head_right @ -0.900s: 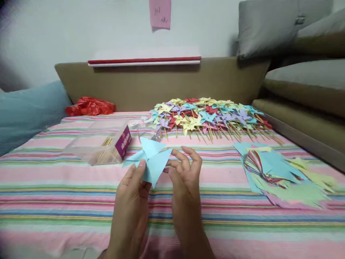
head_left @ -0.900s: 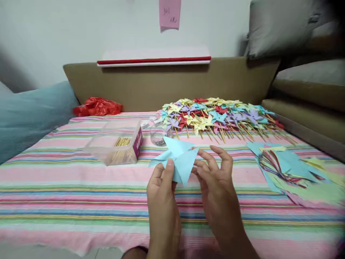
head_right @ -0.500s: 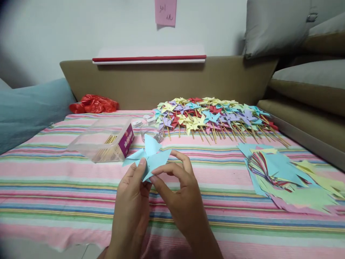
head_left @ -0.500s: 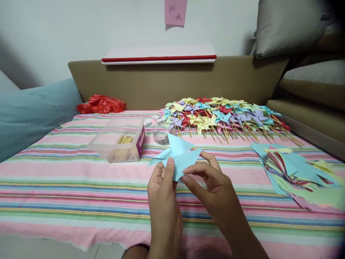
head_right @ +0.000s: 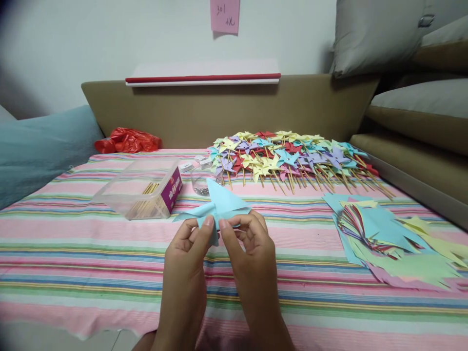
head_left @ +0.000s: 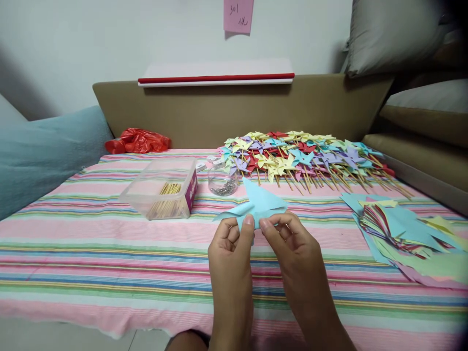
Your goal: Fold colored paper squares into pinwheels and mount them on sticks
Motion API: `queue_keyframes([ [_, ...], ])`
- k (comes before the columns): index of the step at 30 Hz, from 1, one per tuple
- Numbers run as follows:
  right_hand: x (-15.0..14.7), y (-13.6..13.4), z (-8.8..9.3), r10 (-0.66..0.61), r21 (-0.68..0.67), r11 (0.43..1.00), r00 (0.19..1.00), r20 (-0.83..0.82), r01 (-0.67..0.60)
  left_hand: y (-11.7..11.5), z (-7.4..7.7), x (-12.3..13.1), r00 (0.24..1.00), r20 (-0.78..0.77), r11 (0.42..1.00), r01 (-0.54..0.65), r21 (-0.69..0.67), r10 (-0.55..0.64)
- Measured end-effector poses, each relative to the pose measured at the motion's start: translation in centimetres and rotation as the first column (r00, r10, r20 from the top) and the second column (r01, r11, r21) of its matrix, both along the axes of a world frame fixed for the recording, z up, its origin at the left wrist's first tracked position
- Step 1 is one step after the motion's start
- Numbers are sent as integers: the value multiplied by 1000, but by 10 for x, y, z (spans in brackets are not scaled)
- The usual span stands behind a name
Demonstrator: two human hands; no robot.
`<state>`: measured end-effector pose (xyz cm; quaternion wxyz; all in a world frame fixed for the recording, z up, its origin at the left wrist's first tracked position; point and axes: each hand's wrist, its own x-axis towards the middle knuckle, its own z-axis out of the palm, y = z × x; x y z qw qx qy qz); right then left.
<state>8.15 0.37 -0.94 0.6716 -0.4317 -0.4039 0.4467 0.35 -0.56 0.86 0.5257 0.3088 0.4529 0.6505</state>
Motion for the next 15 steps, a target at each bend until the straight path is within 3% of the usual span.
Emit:
queue_keyframes([
  [8, 1, 3, -5, -31, 33, 999, 998, 47, 29, -1, 2, 2, 1000, 13, 1000, 11, 15, -12],
  [15, 0, 2, -4, -54, -1, 999, 998, 41, 54, 2, -5, -2, 998, -19, 998, 58, 28, -57],
])
